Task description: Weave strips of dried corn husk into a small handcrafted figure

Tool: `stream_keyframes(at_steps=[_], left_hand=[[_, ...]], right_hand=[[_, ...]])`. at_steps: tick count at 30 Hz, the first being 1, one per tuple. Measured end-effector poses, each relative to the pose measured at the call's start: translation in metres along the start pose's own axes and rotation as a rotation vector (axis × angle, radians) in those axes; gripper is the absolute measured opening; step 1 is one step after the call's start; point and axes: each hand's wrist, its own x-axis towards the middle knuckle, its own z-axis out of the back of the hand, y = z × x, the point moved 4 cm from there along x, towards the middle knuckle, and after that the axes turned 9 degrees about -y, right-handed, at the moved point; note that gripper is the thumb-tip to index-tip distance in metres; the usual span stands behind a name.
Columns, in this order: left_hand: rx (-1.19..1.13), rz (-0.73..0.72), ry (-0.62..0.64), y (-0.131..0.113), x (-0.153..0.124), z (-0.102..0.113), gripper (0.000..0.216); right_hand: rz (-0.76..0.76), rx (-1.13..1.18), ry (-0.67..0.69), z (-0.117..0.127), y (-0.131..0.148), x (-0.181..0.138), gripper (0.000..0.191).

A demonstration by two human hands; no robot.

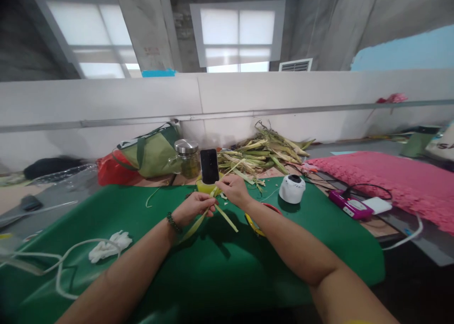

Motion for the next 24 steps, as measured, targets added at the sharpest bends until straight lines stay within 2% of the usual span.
stream_keyframes(at_steps=[5, 9, 18, 24], left_hand=[[-0.149, 0.073, 0.075, -0.0002, -0.0003, 0.0033, 0.035], [-0.259, 0.056, 0.141, -0.0011, 0.0011, 0.0036, 0.032], [-0.368, 0.090, 0.174, 0.0008, 0.0030, 0.0013, 0.020], [-0.376, 0.104, 0.139, 0.0006, 0.0002, 0.0011, 0.017]], right_hand=[[-0.152, 0.203, 0.051, -0.0038, -0.0066, 0.0041, 0.033], [-0.253, 0.311, 0.047, -0.0050, -0.0074, 0.0051, 0.029], [-0.257, 0.365, 0.012, -0.0034, -0.0039, 0.0051, 0.031], [-0.258, 0.384, 0.013, 0.0000, 0.0005, 0.0050, 0.031]])
